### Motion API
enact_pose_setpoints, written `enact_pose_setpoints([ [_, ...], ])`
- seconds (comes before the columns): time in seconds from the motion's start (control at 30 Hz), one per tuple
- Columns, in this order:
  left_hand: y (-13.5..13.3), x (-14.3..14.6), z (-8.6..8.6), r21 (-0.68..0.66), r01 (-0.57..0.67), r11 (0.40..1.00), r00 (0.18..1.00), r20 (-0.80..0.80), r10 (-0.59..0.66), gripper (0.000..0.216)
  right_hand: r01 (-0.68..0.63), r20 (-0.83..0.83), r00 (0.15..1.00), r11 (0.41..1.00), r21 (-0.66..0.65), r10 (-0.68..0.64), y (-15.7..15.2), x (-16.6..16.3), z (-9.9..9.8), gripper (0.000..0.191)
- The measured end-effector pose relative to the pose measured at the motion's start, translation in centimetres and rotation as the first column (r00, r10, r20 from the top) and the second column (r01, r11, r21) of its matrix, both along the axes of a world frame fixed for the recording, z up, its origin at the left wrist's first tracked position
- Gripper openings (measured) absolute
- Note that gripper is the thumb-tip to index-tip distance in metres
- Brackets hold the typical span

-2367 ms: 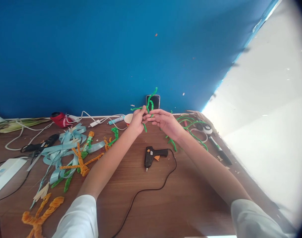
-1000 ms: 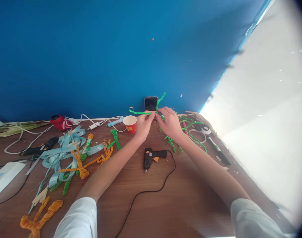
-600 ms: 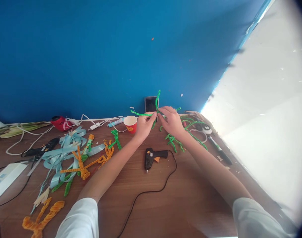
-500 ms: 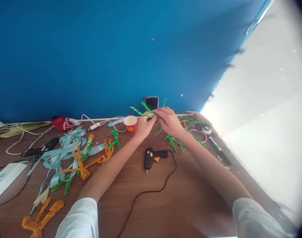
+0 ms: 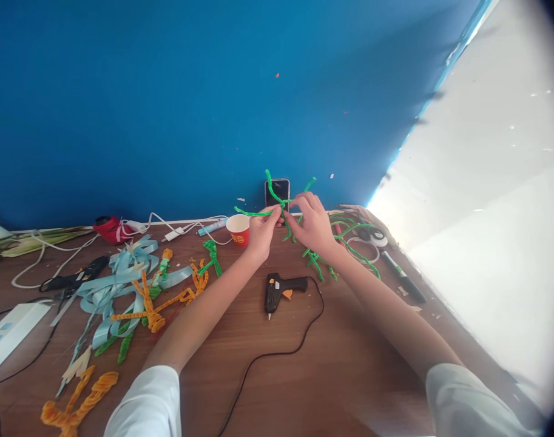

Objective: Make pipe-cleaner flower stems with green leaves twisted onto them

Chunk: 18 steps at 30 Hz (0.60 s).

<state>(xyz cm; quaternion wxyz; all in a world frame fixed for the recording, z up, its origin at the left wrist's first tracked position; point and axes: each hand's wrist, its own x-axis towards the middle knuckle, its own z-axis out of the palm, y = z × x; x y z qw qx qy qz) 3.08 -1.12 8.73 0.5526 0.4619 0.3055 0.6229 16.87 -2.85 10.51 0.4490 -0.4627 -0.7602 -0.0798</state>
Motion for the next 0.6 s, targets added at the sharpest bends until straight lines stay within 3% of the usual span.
enact_pose_setpoints([
  [0.2, -0.1, 0.0, 0.0, -0.017, 0.020, 1.000, 0.996, 0.093, -0.018, 0.023, -0.039, -0.023, 0.999, 0.988, -0.152, 0.036, -0.4, -0.5, -0.1, 0.029],
  [0.37, 0.2, 0.0, -0.5, -0.022, 0.026, 0.999, 0.999, 0.040, -0.025, 0.021, -0.105, -0.079, 0.993, 0.972, -0.212, 0.090, 0.0, -0.7, -0.5, 0.025],
  [0.6, 0.9, -0.3, -1.3, -0.099, 0.116, 0.988, 0.985, 0.143, -0.101, 0.018, -0.215, -0.247, 0.959, 0.925, -0.315, 0.139, 0.6, -1.0, -1.5, 0.023],
])
